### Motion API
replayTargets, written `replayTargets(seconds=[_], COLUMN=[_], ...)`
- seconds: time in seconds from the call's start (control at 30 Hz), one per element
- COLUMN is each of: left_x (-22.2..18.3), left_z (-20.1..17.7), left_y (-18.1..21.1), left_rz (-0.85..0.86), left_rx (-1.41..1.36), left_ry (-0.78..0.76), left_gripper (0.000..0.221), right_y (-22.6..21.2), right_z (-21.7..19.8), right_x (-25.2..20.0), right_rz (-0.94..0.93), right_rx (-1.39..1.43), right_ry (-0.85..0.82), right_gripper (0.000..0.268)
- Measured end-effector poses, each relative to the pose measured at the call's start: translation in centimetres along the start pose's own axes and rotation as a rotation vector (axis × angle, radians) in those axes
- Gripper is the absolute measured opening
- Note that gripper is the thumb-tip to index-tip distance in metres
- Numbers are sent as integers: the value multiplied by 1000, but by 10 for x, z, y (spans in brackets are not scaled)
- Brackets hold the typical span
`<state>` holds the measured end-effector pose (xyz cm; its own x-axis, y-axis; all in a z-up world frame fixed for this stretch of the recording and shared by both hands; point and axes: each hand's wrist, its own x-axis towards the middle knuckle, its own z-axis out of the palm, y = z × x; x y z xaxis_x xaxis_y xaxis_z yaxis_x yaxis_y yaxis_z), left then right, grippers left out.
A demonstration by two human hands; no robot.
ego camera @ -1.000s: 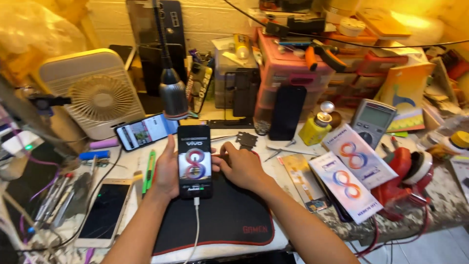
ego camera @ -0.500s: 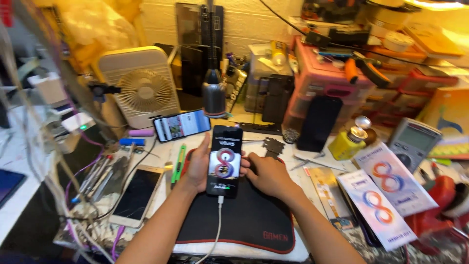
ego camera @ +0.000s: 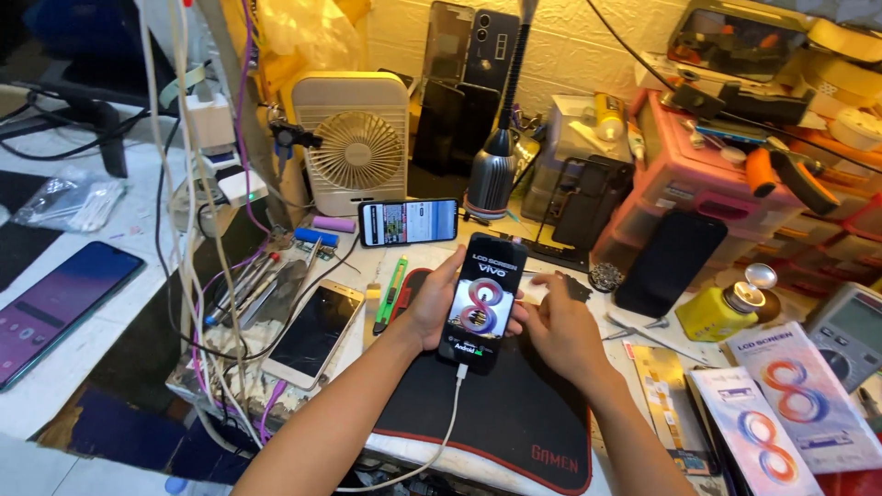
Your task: Connecting a replacement screen to a mobile phone motherboard and testing the display functionality.
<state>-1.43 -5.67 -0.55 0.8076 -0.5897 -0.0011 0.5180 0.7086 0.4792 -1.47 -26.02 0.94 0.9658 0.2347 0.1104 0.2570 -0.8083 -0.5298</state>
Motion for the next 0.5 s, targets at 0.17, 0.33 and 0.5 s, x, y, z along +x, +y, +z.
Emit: replayTargets(seconds=[0.17, 0.33, 0.5], left_x=[-8, -4, -11], left_z=[14, 1, 21], left_y=[-2, 0, 4], left_rz=[34, 26, 17], left_rx=[29, 66, 78], left_ry=[138, 174, 121], left_gripper=[69, 69, 68], right_y=[-9, -10, -14], right_z=[-4, -4, -6], right_x=[-1, -1, -2], right_rz=[52, 47, 56], right_rx=[-164, -164, -180], right_ry=[-273, -294, -293], right_gripper=[28, 30, 31])
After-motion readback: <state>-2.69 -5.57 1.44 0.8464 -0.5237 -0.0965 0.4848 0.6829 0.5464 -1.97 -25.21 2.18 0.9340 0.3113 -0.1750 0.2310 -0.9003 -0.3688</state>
